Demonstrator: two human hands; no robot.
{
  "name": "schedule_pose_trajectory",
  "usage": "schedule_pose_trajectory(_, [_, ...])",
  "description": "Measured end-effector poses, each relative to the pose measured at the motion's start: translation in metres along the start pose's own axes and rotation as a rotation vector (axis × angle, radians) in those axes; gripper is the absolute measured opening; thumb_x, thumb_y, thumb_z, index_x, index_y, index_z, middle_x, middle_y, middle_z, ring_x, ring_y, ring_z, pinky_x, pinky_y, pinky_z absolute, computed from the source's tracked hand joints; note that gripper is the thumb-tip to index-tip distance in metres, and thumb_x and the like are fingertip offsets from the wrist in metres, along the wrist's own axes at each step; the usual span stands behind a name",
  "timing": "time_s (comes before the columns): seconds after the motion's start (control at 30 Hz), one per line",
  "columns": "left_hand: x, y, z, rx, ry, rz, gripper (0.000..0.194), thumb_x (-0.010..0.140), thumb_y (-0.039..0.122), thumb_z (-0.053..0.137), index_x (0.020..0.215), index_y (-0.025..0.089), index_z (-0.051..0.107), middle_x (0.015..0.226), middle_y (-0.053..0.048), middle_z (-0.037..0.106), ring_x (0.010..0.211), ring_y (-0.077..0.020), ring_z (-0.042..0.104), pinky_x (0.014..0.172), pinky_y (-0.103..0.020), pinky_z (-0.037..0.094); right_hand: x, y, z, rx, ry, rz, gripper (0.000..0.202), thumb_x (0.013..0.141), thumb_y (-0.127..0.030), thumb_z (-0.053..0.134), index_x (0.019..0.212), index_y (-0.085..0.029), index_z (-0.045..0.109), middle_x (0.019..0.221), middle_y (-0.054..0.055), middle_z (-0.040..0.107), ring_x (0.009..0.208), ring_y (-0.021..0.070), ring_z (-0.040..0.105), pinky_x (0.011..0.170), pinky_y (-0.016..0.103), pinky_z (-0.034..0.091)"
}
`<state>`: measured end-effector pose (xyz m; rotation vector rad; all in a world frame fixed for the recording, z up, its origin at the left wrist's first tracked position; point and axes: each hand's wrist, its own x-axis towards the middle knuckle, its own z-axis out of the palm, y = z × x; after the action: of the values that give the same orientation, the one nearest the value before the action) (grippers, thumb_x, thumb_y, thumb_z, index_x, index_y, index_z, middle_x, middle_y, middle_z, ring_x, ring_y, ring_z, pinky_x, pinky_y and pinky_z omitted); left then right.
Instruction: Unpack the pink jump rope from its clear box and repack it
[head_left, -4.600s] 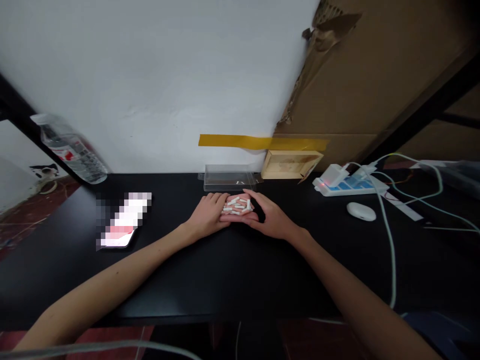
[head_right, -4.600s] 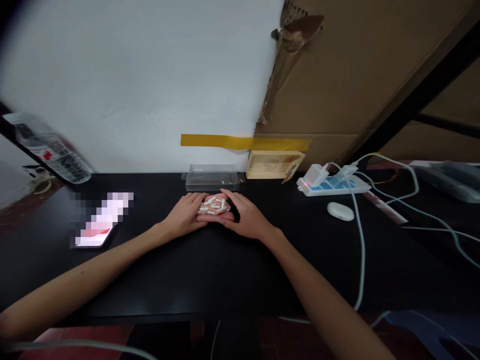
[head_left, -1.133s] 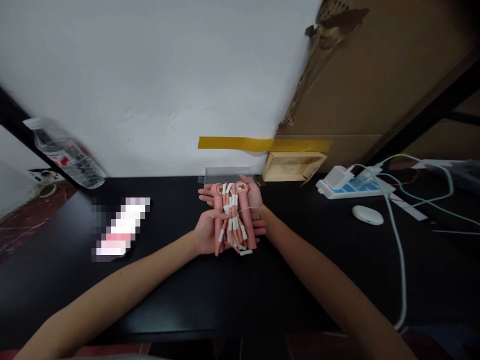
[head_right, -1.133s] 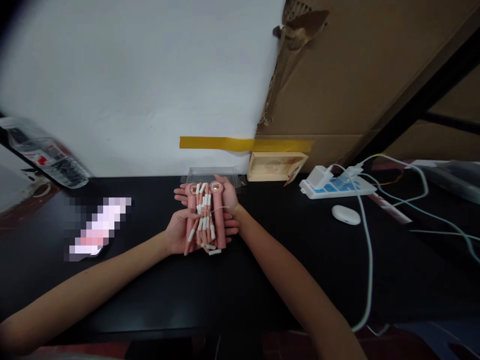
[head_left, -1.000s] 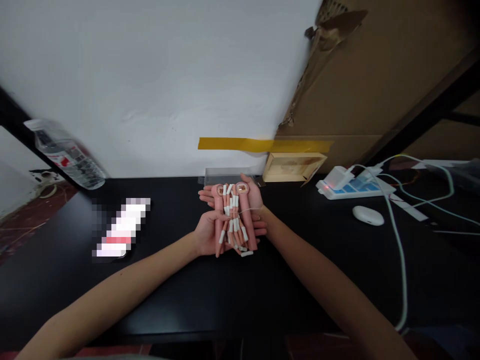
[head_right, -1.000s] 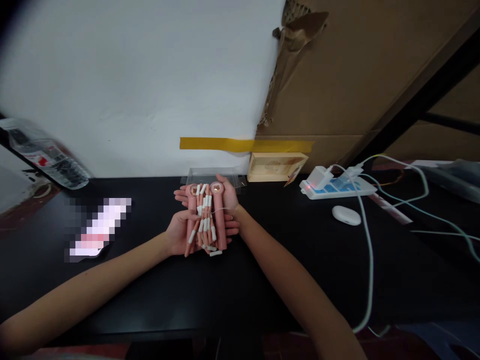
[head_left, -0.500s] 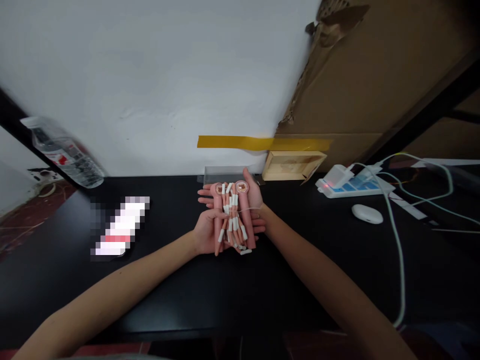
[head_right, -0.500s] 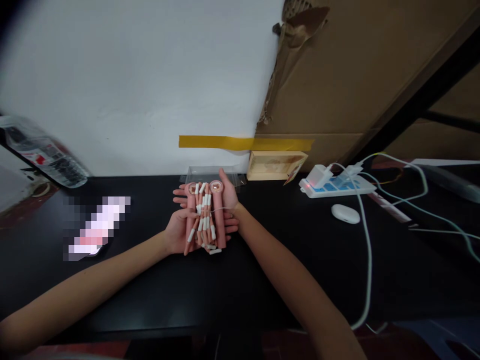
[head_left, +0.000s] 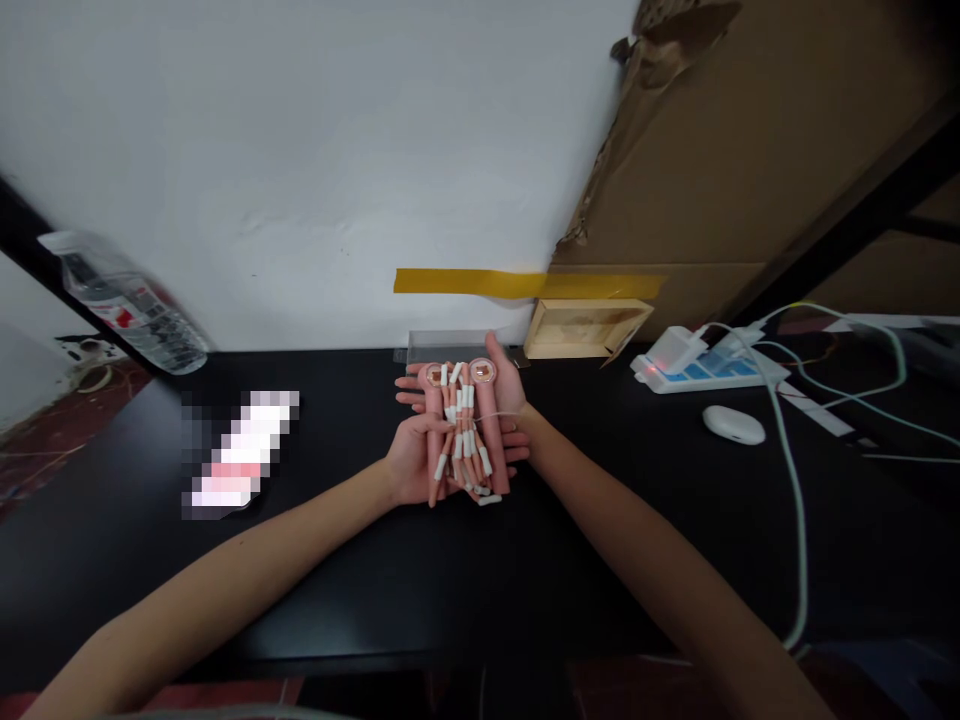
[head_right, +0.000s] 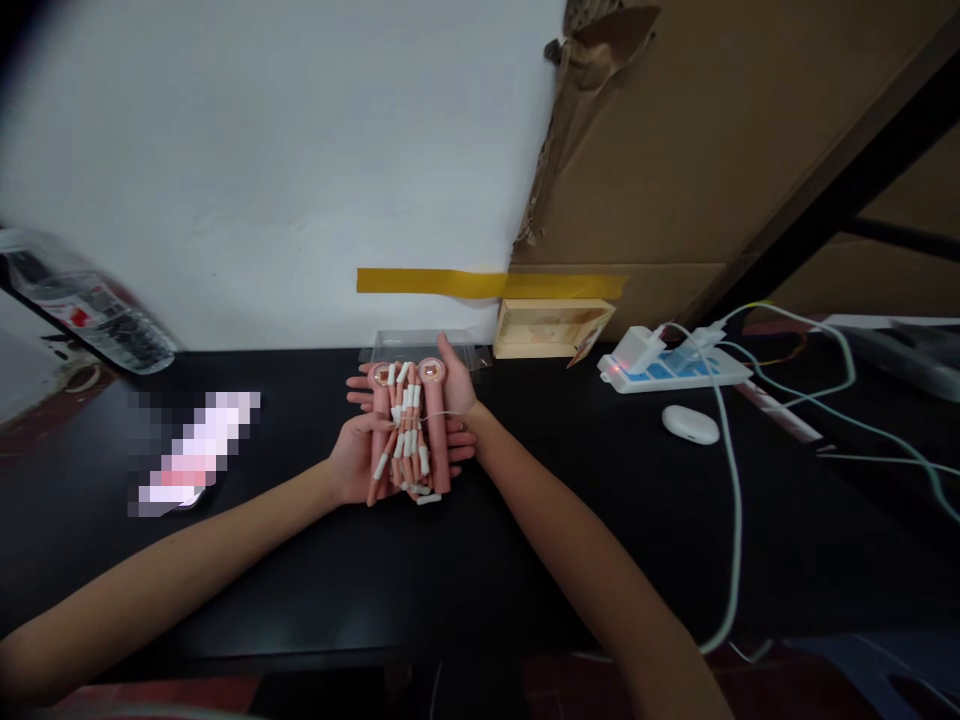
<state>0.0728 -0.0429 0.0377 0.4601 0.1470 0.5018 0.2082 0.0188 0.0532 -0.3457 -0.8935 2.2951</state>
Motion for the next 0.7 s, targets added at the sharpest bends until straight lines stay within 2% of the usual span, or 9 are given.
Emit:
schedule_pose_trajectory(0.27, [0.000, -0.001, 0.002, -0.037, -0.018, 0.004, 0.074, 0.064, 0.026, 0.047, 0.132, -0.002, 0.054, 0.125, -0.023, 0.067, 0.126, -0.0323, 0.059, 0.113, -0.047, 0.031, 0.001, 0.000, 0.004, 0.020, 0.030, 0.013, 0.103, 0.089, -0.081, 0.004, 0.130, -0.001, 0.053, 0.124, 0.025, 0.067, 0.121, 0.0332, 0.062, 0.112, 0.055, 0.039])
schedule_pose_trajectory(0.43, [0.000, -0.002, -0.001, -0.024, -0.025, -0.004, 0.070, 0.065, 0.028, 0.047, 0.129, 0.001, 0.056, 0.125, -0.023, 0.067, 0.125, -0.0347, 0.059, 0.113, -0.050, 0.031, 0.000, -0.002, 0.009, 0.020, 0.059, 0.033, 0.102, 0.089, -0.080, 0.005, 0.134, 0.001, 0.050, 0.132, 0.029, 0.062, 0.129, 0.0353, 0.056, 0.111, 0.058, 0.039])
schedule_pose_trajectory(0.6, [0.001, -0.002, -0.001, -0.016, 0.030, -0.006, 0.073, 0.063, 0.030, 0.047, 0.130, 0.003, 0.055, 0.126, -0.021, 0.066, 0.121, -0.0348, 0.062, 0.112, -0.053, 0.030, -0.001, -0.002, 0.010, -0.024, 0.074, 0.033, 0.101, 0.089, -0.081, 0.006, 0.133, -0.003, 0.051, 0.134, 0.028, 0.061, 0.133, 0.0360, 0.053, 0.111, 0.060, 0.038])
schedule_pose_trajectory(0.7, [0.001, -0.002, 0.001, 0.014, 0.044, -0.001, 0.080, 0.060, 0.030, 0.047, 0.135, 0.001, 0.051, 0.128, -0.022, 0.065, 0.127, -0.0352, 0.057, 0.113, -0.053, 0.029, -0.001, -0.001, 0.006, -0.064, 0.043, 0.026, 0.101, 0.086, -0.084, 0.007, 0.130, -0.005, 0.054, 0.134, 0.025, 0.062, 0.134, 0.0347, 0.052, 0.114, 0.058, 0.036])
